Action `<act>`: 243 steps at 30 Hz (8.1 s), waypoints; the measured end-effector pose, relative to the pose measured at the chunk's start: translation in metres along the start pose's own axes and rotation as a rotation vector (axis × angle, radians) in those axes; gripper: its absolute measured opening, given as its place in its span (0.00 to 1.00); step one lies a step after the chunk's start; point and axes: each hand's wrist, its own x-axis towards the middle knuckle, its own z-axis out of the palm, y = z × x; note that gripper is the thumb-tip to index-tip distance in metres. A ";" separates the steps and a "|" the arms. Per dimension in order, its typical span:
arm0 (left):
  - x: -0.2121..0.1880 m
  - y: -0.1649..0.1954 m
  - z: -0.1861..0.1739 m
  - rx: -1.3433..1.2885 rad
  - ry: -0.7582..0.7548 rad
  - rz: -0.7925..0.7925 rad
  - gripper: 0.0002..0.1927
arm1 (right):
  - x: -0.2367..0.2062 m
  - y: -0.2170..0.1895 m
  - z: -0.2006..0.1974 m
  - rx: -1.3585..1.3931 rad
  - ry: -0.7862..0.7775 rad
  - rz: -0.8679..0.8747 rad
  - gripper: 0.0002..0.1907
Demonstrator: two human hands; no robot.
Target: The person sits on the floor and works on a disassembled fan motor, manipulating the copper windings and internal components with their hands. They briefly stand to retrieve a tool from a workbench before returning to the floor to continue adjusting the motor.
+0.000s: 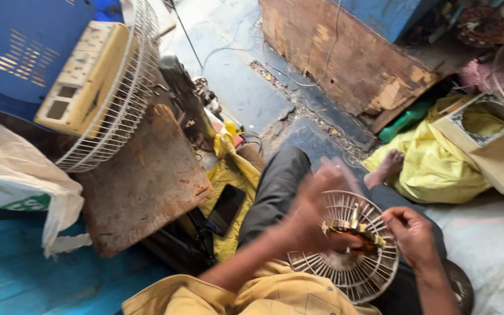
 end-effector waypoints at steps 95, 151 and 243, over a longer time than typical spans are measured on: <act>-0.055 -0.076 0.064 -0.093 -0.099 0.135 0.29 | -0.100 -0.020 0.061 0.146 -0.053 -0.384 0.22; -0.054 -0.040 0.066 -0.514 0.078 -0.184 0.11 | -0.132 -0.048 0.057 1.001 -0.130 0.318 0.28; 0.039 -0.078 0.047 -0.353 -0.569 0.006 0.05 | -0.132 -0.142 0.048 -1.068 -0.507 -0.585 0.02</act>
